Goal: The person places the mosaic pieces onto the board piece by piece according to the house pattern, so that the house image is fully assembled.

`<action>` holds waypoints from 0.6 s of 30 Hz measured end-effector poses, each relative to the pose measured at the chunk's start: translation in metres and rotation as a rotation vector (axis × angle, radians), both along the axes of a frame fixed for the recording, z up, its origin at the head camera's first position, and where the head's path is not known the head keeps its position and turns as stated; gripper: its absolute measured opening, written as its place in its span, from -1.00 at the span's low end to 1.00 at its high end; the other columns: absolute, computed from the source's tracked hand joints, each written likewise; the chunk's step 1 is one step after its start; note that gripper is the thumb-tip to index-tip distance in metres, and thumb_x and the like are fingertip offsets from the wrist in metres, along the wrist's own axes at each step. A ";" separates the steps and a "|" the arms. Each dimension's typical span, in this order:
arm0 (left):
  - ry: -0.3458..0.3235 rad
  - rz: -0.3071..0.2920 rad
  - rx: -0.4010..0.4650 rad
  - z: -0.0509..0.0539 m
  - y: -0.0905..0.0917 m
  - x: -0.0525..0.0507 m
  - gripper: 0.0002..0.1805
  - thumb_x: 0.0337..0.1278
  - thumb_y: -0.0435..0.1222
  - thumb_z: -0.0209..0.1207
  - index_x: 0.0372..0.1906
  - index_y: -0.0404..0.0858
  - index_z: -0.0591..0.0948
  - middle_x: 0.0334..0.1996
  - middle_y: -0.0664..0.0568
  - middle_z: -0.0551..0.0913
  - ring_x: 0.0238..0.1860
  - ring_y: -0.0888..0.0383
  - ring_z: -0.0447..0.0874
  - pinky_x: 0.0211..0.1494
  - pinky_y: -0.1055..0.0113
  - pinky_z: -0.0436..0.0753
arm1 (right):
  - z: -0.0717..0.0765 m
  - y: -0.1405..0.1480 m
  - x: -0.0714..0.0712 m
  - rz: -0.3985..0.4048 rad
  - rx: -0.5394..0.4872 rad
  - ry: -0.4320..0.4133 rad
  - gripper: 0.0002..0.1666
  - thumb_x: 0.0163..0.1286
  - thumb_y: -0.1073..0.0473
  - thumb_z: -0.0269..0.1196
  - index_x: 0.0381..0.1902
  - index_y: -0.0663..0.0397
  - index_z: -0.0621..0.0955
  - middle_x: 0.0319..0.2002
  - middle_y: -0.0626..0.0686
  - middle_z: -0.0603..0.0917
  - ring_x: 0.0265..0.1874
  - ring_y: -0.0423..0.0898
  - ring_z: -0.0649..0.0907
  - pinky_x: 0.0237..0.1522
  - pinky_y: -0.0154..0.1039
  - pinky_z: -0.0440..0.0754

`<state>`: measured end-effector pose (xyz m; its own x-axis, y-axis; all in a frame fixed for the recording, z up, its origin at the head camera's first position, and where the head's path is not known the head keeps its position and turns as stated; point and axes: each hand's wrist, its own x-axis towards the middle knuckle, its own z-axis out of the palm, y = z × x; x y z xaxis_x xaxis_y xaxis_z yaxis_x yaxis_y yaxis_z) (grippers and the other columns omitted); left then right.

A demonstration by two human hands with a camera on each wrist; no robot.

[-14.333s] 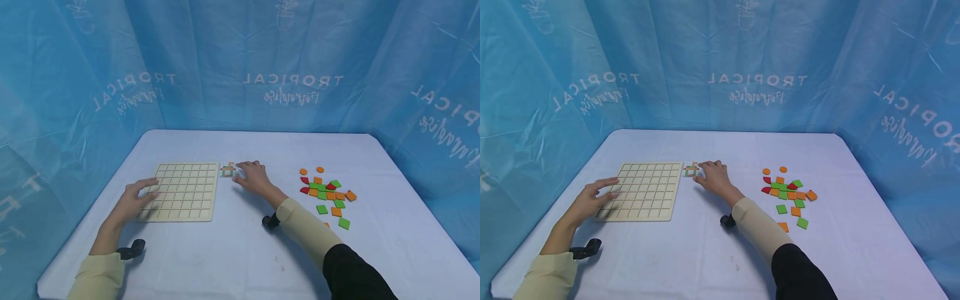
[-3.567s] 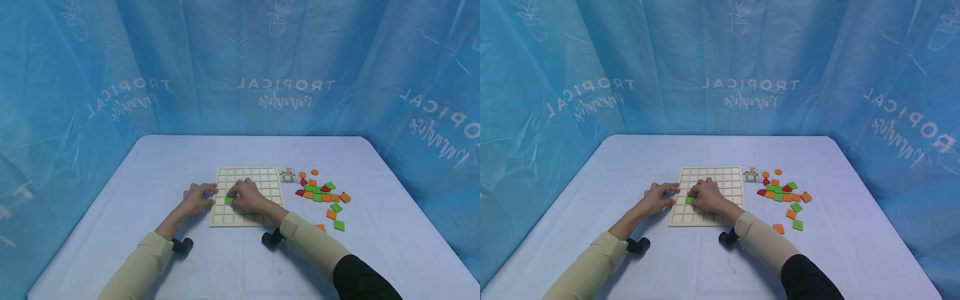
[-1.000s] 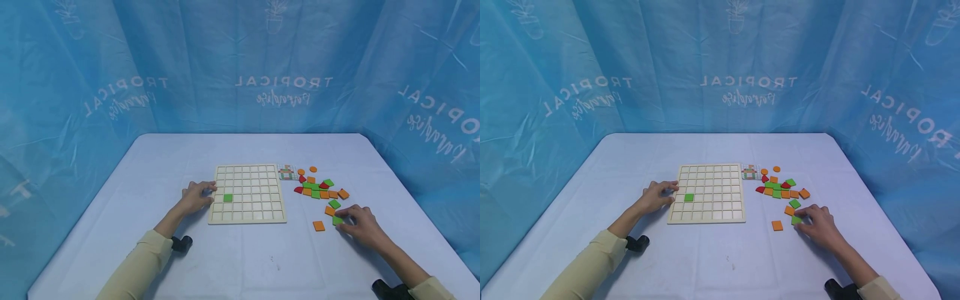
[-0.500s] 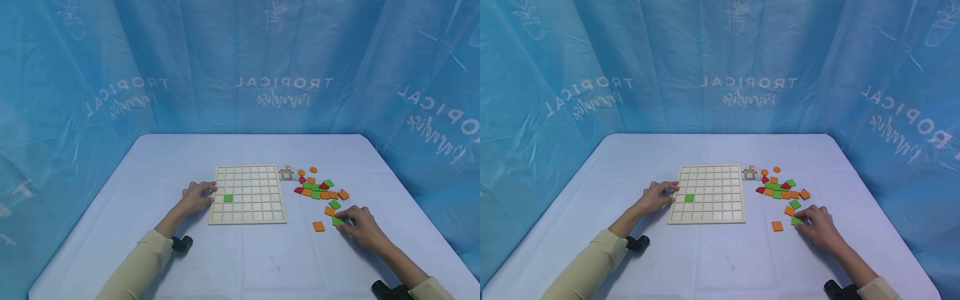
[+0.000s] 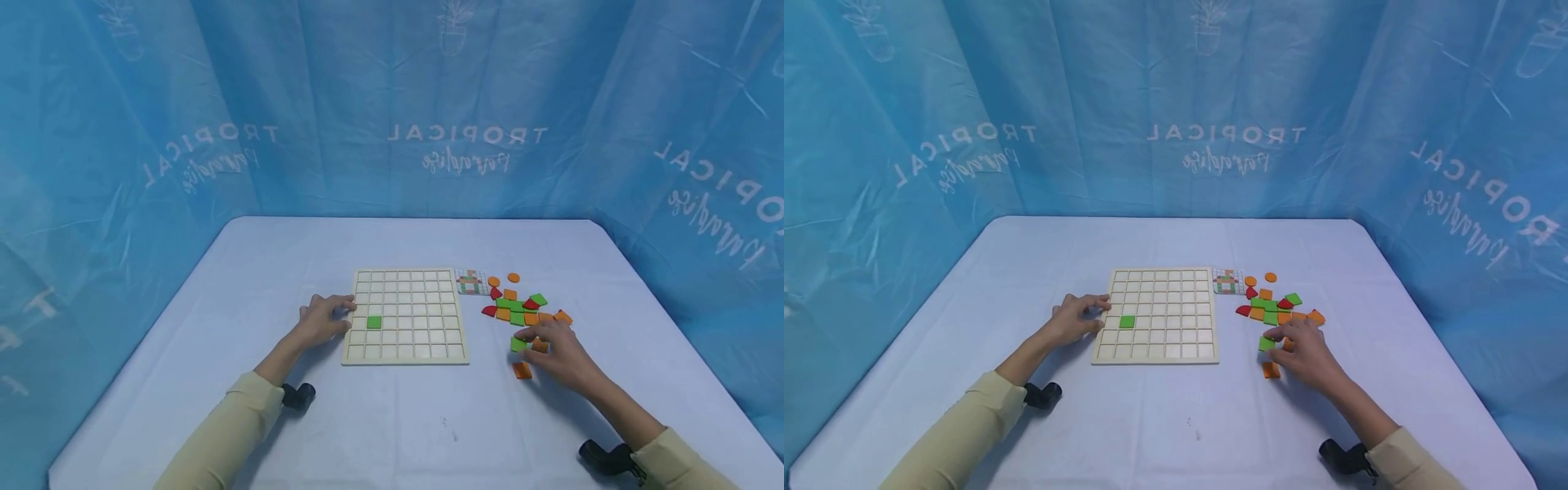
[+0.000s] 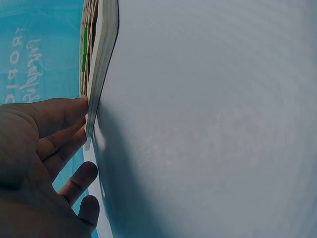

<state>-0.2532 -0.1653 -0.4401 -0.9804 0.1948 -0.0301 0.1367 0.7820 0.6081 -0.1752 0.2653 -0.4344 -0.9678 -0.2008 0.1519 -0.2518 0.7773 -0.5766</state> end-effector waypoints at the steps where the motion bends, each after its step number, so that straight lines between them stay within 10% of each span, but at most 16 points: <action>1: -0.001 0.002 0.000 0.000 0.000 0.000 -0.63 0.07 -0.34 0.28 0.04 -0.21 0.63 0.29 0.03 0.45 0.13 -0.02 0.28 0.11 -0.03 0.10 | 0.001 -0.008 -0.003 0.010 -0.006 0.000 -0.71 0.12 0.26 0.41 -0.14 0.07 0.72 -0.26 -0.03 0.58 -0.06 0.06 0.38 -0.16 0.02 0.39; 18: 0.014 0.003 0.007 0.002 0.002 0.001 -0.63 0.05 -0.35 0.30 0.04 -0.21 0.63 0.29 0.04 0.46 0.09 -0.01 0.29 0.08 -0.03 0.11 | -0.006 -0.160 -0.052 0.223 -0.060 0.072 -0.73 0.09 0.18 0.43 -0.19 -0.06 0.74 -0.33 -0.14 0.56 -0.24 -0.11 0.37 -0.16 -0.10 0.27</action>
